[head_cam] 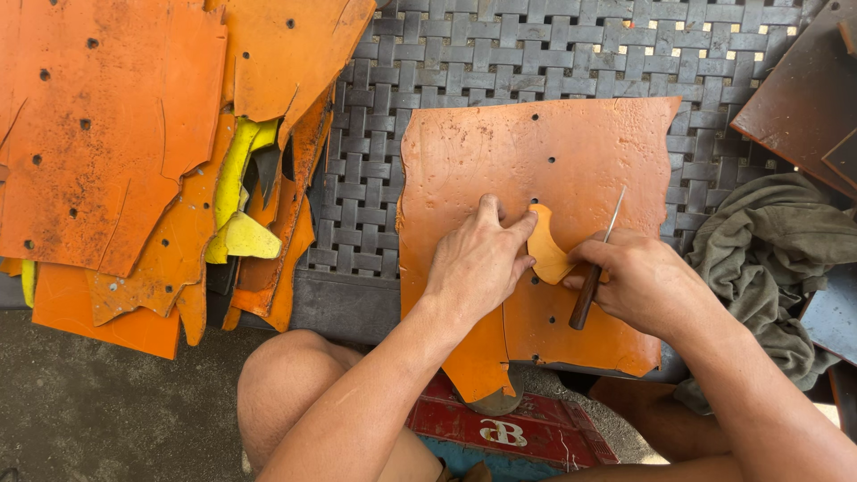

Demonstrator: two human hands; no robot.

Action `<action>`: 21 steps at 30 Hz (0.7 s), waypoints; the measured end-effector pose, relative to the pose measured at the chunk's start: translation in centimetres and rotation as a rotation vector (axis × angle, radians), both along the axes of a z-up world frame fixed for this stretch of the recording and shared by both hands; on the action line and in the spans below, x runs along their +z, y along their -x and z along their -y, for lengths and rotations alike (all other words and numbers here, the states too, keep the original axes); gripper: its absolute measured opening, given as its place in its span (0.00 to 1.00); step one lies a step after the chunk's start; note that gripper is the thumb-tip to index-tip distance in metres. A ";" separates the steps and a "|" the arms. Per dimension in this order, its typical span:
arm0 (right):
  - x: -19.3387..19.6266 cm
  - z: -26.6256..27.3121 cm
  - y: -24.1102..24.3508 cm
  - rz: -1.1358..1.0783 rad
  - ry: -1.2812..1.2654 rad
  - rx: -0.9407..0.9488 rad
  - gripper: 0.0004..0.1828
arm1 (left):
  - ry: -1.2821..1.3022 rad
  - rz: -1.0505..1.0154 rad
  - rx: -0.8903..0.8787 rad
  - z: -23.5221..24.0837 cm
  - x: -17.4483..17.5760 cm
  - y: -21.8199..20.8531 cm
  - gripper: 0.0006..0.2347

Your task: The person uses a pointed tool to cut a small orange piece from a larger orange sheet. They repeatedly trace the outline of the piece and then separate it from the main sheet.

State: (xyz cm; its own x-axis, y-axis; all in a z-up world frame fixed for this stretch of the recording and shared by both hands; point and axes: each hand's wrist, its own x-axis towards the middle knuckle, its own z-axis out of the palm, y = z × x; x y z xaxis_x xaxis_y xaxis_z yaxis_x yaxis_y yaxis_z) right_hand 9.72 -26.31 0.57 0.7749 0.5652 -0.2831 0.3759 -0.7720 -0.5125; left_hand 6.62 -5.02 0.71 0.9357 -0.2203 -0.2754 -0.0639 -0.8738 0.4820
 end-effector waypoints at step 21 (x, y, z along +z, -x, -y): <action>-0.3 -1.0 0.7 0.155 -0.206 0.039 0.20 | 0.026 -0.058 -0.022 -0.6 0.3 -0.3 0.23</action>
